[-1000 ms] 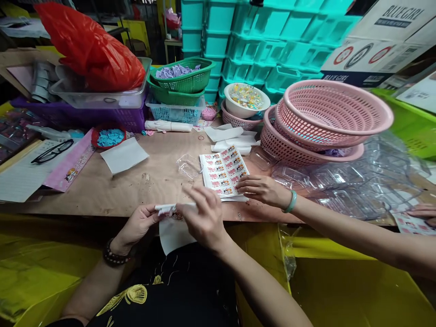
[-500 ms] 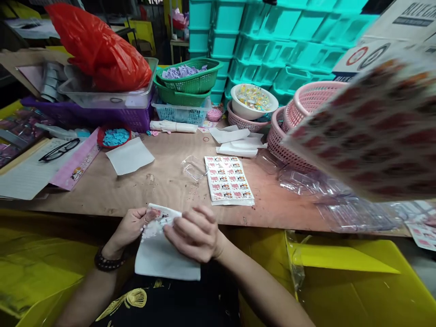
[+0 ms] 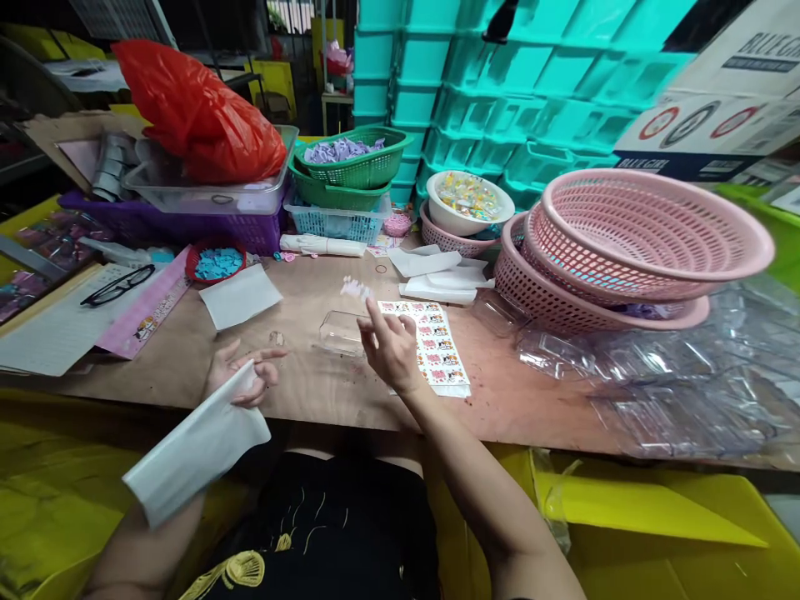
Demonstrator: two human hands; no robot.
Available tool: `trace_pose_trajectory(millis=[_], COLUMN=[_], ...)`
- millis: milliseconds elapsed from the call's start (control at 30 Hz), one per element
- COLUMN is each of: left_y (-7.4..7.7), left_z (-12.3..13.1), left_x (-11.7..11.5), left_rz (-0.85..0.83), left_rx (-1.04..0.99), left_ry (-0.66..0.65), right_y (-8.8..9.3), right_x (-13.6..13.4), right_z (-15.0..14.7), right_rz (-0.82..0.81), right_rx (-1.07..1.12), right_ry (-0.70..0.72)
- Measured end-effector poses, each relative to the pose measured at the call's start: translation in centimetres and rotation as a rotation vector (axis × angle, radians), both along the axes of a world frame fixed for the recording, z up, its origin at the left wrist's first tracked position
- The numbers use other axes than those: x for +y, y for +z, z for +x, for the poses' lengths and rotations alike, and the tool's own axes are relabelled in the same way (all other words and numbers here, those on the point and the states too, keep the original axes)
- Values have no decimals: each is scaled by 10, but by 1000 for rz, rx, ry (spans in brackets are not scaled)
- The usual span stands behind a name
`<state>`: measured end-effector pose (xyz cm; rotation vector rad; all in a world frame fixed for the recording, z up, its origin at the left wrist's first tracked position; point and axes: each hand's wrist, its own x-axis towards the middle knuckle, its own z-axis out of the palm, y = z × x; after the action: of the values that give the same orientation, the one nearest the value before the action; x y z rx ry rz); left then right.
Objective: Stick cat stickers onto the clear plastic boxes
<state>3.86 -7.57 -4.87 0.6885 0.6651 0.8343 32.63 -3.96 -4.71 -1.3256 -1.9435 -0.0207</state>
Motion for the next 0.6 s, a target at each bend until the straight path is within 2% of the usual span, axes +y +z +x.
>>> trace_pose_trajectory(millis=[100,200,300,367,500,533,600], left_y=[4,8,8,6,6,7,10], left_z=[24,52,70,75,78,78,79], left_x=[9,8,4,0,-7,-9,-11], left_rz=[-98,-65,-25,-25,28,45,67], left_rx=[130,214,219,212,221,221,209], left_ry=[-105,-165,-182,-141,-10,18,58], right_y=[-8,-10,3,20,59,66,77], right_x=[-18,-30,-41,-50,-66,-68,-68], right_z=[12,19,17,14,11,12,12], right_rz=[71,112,204,211,40,-48,-326], right_rx=[-75,-103,-113,-55,360,464,605], right_ry=[144,278,322,278,122,120,193])
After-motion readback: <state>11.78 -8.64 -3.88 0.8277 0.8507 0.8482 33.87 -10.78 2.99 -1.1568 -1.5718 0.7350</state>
